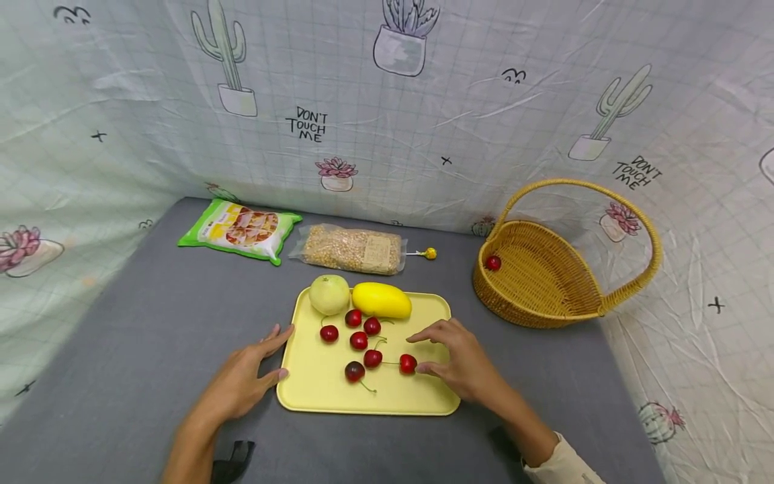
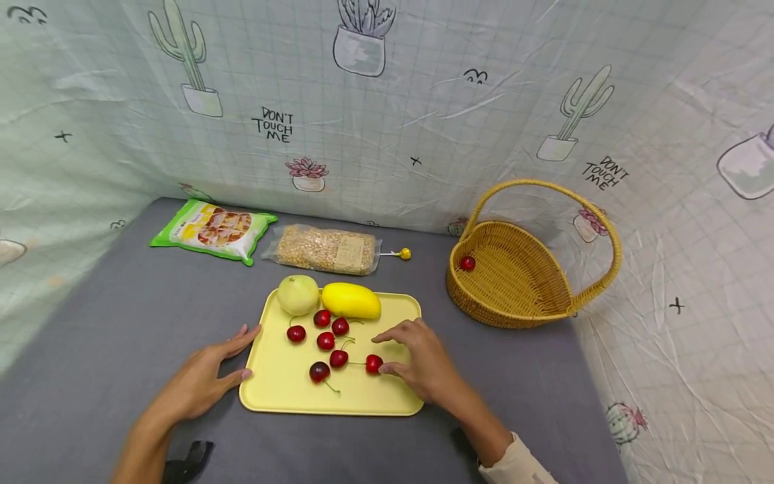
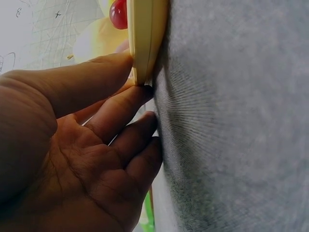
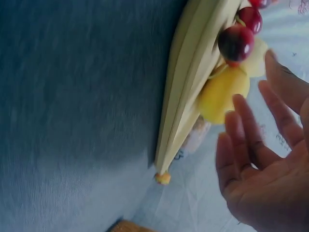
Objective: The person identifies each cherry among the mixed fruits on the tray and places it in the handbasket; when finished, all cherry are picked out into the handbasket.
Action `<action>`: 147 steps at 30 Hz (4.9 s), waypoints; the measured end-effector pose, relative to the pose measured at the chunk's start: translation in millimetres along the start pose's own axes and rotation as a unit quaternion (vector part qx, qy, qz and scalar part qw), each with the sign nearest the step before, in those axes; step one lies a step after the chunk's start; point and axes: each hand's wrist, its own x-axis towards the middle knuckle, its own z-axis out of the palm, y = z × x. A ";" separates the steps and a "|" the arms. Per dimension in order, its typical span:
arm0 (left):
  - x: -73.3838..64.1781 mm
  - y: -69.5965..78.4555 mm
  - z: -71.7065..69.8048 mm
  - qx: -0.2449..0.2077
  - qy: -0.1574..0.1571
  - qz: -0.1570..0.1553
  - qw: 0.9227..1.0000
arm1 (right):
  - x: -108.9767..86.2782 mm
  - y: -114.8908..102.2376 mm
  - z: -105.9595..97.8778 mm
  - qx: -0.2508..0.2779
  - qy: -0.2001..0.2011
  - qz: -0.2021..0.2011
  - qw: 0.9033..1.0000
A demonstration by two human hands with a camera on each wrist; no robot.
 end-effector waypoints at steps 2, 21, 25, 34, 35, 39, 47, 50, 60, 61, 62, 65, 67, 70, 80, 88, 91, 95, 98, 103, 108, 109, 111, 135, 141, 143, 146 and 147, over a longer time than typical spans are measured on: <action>0.6 0.0 0.5 -0.001 -0.004 -0.001 1.000 | -1.4 -0.7 4.7 -0.004 -0.012 0.007 1.000; 1.7 1.2 2.4 -0.006 -0.012 0.005 1.000 | -2.9 -8.2 20.1 -0.048 -0.040 0.041 0.997; 1.7 1.7 2.1 -0.004 -0.012 0.006 1.000 | -3.0 -9.4 16.5 -0.031 -0.031 0.038 0.998; 1.1 1.9 1.2 -0.008 -0.014 0.007 1.000 | 2.6 -11.4 0.2 0.008 0.020 0.007 1.000; 0.9 1.7 1.0 -0.008 -0.014 0.007 1.000 | 3.0 -11.2 -1.6 0.008 0.029 0.007 1.000; 1.5 1.7 0.0 -0.005 -0.015 0.005 1.000 | 4.9 -9.1 -10.1 0.003 0.063 0.010 0.998; 4.8 2.7 -0.9 -0.002 -0.019 -0.001 1.000 | 2.8 1.2 -27.8 -0.013 0.099 0.043 0.994; 5.5 2.7 -0.2 -0.002 -0.018 0.001 1.000 | 1.9 7.4 -33.6 -0.019 0.111 0.049 0.992; 3.7 2.1 0.1 -0.001 -0.011 0.006 1.000 | 6.6 28.7 -62.8 -0.023 0.189 0.053 0.980; 3.7 2.2 0.1 -0.001 -0.012 0.005 1.000 | 7.2 31.3 -65.5 -0.020 0.195 0.058 0.979; 3.7 2.3 0.2 0.001 -0.012 0.005 1.000 | 8.2 34.4 -68.2 -0.020 0.200 0.064 0.977; 3.5 2.3 0.5 0.002 -0.012 0.006 1.000 | 12.1 44.3 -76.0 -0.011 0.215 0.078 0.973; 3.2 2.1 0.6 0.002 -0.011 0.006 1.000 | 16.2 52.2 -80.6 -0.003 0.227 0.081 0.971; 2.7 1.8 0.9 0.002 -0.013 0.004 1.000 | 22.6 64.0 -86.5 0.010 0.243 0.087 0.966; 2.4 -0.2 1.9 0.005 -0.009 0.007 1.000 | 39.9 99.1 -97.6 0.043 0.273 0.142 0.951; 2.6 0.9 1.6 0.008 -0.009 0.006 1.000 | 53.1 125.3 -103.6 0.061 0.273 0.185 0.942; 2.4 1.9 1.4 0.008 -0.010 0.004 1.000 | 59.1 132.4 -105.5 0.069 0.273 0.203 0.938; 2.3 2.9 1.5 0.005 -0.010 0.003 1.000 | 66.4 140.7 -108.7 0.079 0.271 0.234 0.930; 2.1 2.2 1.6 0.002 -0.008 0.007 1.000 | 71.0 147.0 -109.7 0.086 0.267 0.255 0.925; 1.5 1.3 0.8 -0.001 -0.008 0.014 1.000 | 77.9 157.8 -108.9 0.084 0.253 0.279 0.923; 2.1 1.9 0.0 -0.007 -0.009 0.012 1.000 | 82.7 164.3 -109.9 0.063 0.235 0.295 0.924; 2.2 1.9 -0.3 -0.007 -0.009 0.012 1.000 | 83.1 164.6 -110.0 0.059 0.230 0.299 0.924; 2.1 2.0 -0.7 -0.004 -0.009 0.011 1.000 | 83.5 165.6 -110.4 0.049 0.216 0.311 0.924; 2.4 0.6 2.2 -0.009 -0.010 0.005 1.000 | 87.2 173.8 -107.1 -0.031 0.134 0.337 0.932; 2.0 1.1 2.4 -0.005 -0.010 0.002 1.000 | 85.5 173.0 -106.3 -0.020 0.163 0.324 0.932; 2.0 1.2 2.4 -0.004 -0.010 0.002 1.000 | 84.5 172.6 -106.4 -0.021 0.180 0.316 0.931; 2.0 1.2 2.2 -0.004 -0.009 0.003 1.000 | 83.6 171.9 -106.4 -0.020 0.212 0.305 0.928; 1.9 1.1 2.1 -0.004 -0.008 0.004 1.000 | 83.4 171.5 -106.5 -0.019 0.222 0.301 0.927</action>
